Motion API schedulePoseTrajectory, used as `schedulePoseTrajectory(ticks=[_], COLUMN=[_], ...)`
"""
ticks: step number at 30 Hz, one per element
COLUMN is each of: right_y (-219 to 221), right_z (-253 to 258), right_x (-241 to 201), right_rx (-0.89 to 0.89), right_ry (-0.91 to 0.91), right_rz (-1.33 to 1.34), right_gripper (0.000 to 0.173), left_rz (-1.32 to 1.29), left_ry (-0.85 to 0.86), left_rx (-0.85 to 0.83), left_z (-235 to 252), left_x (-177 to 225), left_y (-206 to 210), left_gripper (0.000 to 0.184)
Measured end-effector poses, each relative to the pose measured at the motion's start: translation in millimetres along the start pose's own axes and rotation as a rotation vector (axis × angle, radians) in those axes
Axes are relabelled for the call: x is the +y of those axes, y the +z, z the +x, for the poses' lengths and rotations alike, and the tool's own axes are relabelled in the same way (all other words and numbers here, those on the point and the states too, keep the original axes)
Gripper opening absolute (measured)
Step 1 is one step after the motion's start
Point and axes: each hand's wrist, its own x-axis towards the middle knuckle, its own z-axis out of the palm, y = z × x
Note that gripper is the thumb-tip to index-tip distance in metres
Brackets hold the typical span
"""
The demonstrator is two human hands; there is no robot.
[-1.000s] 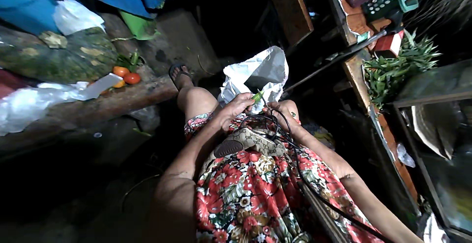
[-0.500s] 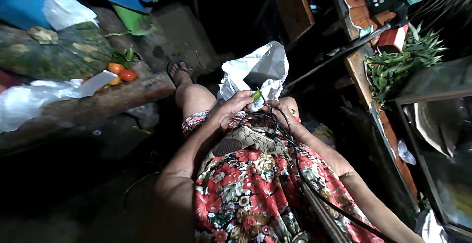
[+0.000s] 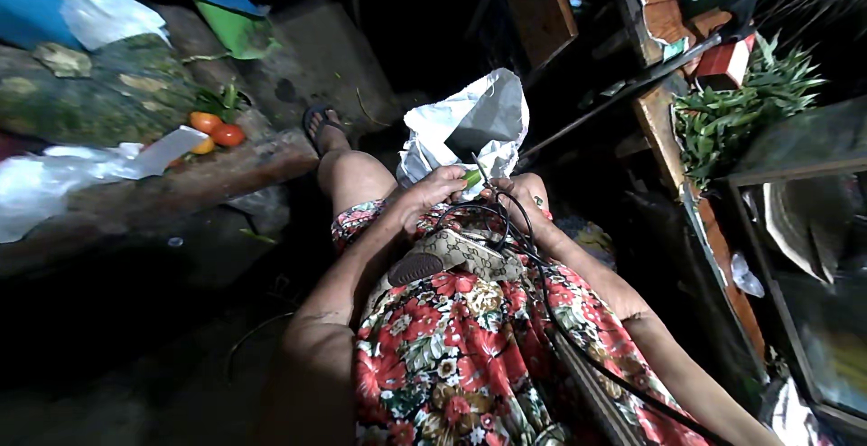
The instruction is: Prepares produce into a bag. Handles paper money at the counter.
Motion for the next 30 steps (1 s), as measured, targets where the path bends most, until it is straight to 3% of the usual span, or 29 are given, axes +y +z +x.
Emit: schedulePoseTrajectory(ticks=[4,8,13,24,30], right_y=[-4,-3,-1,0,1], right_z=[-7,4,-2,-9,-12], right_x=[1,11,13,1,-11], right_rx=[0.037,0.078,0.038,-0.048,-0.067], right_ry=[-0.018,-0.053,0.043,0.148,0.067], right_rz=[-0.086,-0.007,0.095,0.059,0.042], right_gripper=[0.028,0.028,0.024,0.033,0.027], left_rz=[-0.006,-0.067,-0.103,-0.098,-0.110], left_ry=[0.005,0.012,0.013,0.079,0.106], left_rx=[0.026,0.150,0.251,0.150,0.127], left_z=[1,5,5,3,3], left_x=[-3,-3,-4,-5,-6], left_y=[0,-1,-2,0,-1], left_gripper=[0.015,0.014,0.016,0.016,0.016])
